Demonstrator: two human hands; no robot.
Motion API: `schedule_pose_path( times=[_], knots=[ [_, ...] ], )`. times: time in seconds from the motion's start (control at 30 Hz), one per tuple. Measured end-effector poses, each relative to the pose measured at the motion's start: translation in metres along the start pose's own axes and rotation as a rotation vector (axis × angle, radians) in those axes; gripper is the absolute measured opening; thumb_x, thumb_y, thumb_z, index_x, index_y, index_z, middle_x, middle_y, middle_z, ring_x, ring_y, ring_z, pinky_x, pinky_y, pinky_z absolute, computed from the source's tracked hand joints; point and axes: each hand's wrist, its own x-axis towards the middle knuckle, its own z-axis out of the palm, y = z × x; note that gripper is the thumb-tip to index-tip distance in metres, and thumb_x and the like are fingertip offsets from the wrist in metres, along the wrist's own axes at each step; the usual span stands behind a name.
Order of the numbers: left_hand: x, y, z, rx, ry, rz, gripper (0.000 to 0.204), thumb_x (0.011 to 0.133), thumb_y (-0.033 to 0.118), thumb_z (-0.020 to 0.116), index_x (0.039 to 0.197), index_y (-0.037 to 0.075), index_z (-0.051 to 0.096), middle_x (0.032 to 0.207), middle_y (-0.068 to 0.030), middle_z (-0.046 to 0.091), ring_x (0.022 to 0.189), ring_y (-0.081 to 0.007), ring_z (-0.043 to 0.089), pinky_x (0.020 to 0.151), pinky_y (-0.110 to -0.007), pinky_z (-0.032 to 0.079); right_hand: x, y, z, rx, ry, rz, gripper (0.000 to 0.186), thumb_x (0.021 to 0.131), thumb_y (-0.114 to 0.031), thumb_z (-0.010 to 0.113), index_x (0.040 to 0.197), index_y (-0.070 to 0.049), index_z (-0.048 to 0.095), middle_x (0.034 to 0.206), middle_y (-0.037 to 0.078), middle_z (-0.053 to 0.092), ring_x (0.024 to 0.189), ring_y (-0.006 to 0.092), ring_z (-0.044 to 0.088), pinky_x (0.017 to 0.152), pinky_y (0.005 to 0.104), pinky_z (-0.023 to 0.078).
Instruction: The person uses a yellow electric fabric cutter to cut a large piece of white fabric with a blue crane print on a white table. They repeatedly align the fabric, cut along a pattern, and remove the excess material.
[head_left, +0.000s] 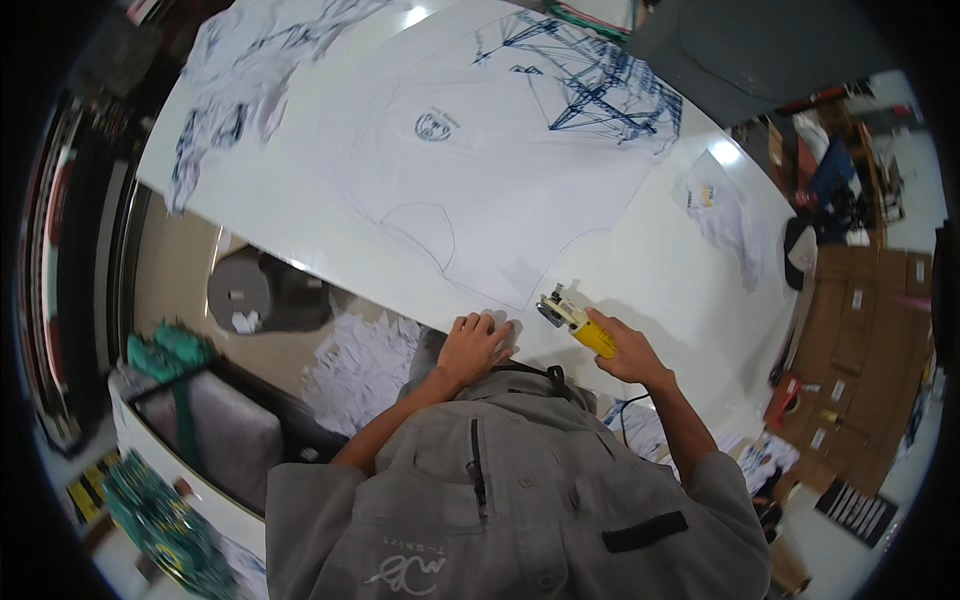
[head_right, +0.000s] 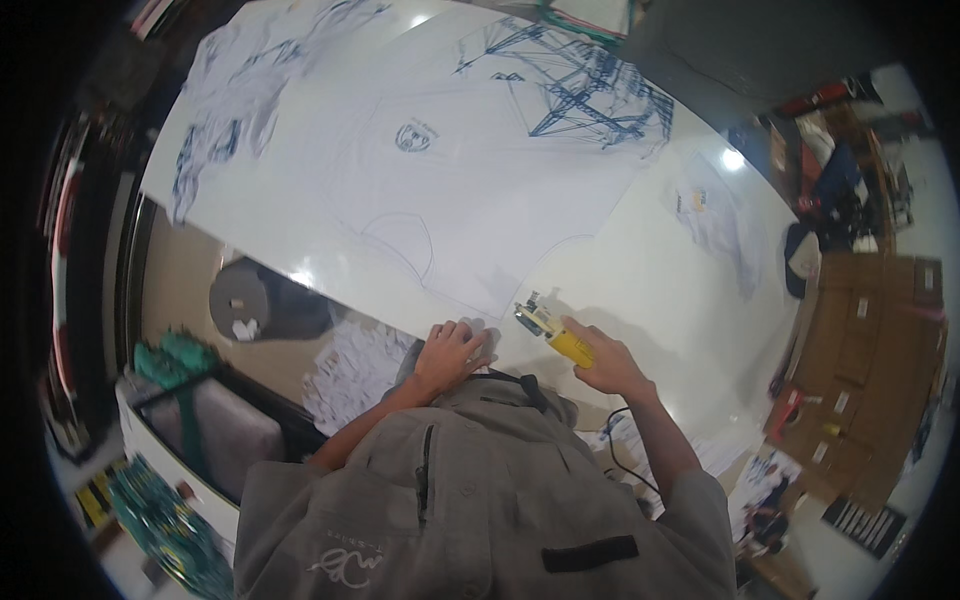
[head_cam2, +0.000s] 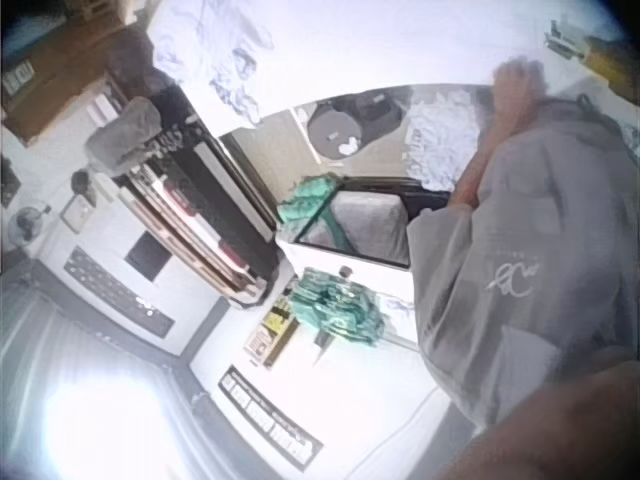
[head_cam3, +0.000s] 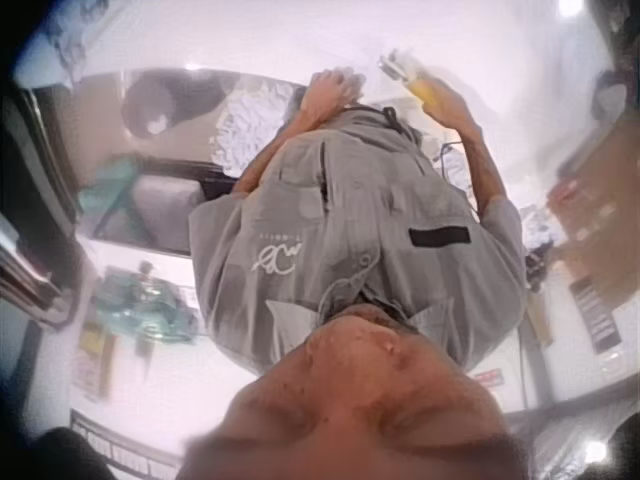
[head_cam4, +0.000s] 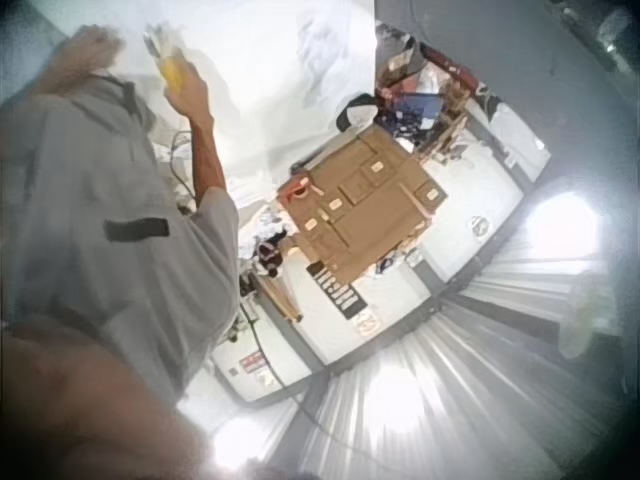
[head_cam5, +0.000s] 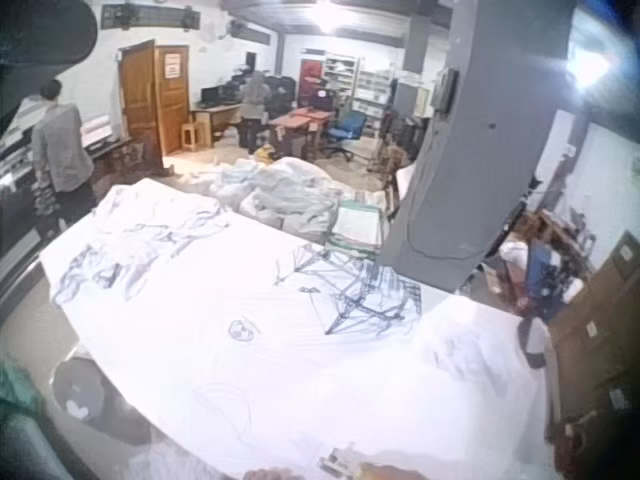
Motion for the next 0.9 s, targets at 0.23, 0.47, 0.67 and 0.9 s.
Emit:
schedule_pose_path(
  times=[0.23, 0.47, 0.67, 0.9],
  knots=[
    [-0.020, 0.056, 0.031, 0.044, 0.270, -0.247, 0.065, 0.090, 0.058, 0.073, 0.144, 0.022, 0.062, 0.119, -0.0095, 0.057, 0.117, -0.0301, 0.051, 0.101, -0.050, 0.039, 0.011, 0.022, 0.008, -0.197, -0.050, -0.169, 0.095, 0.079, -0.014, 0.070, 0.165, -0.034, 0.034, 0.118, 0.016, 0.063, 0.099, 0.0402, 0.069, 0.085, 0.0469, 0.058],
    [-0.016, 0.078, 0.044, 0.043, 0.342, -0.403, 0.073, 0.086, 0.063, 0.074, 0.147, 0.024, 0.062, 0.120, -0.0094, 0.055, 0.121, -0.0305, 0.048, 0.104, -0.051, 0.036, 0.024, 0.019, 0.006, -0.207, -0.050, -0.191, 0.098, 0.078, -0.013, 0.072, 0.166, -0.034, 0.035, 0.118, 0.016, 0.063, 0.104, 0.0395, 0.068, 0.091, 0.0460, 0.057],
    [-0.019, 0.083, 0.051, 0.055, 0.380, -0.426, 0.073, 0.086, 0.062, 0.074, 0.148, 0.025, 0.062, 0.124, -0.0101, 0.055, 0.123, -0.0308, 0.048, 0.105, -0.051, 0.035, 0.028, 0.010, 0.004, -0.212, -0.061, -0.225, 0.099, 0.077, -0.012, 0.072, 0.166, -0.034, 0.035, 0.119, 0.017, 0.064, 0.105, 0.0403, 0.067, 0.092, 0.0467, 0.057],
    [-0.021, 0.082, 0.057, 0.039, 0.428, -0.420, 0.073, 0.086, 0.061, 0.074, 0.149, 0.025, 0.061, 0.126, -0.0100, 0.054, 0.124, -0.0292, 0.049, 0.105, -0.050, 0.035, 0.028, 0.006, 0.015, -0.219, -0.020, -0.267, 0.098, 0.077, -0.011, 0.073, 0.165, -0.031, 0.036, 0.114, 0.016, 0.063, 0.105, 0.0396, 0.066, 0.091, 0.0469, 0.056]
  ],
)
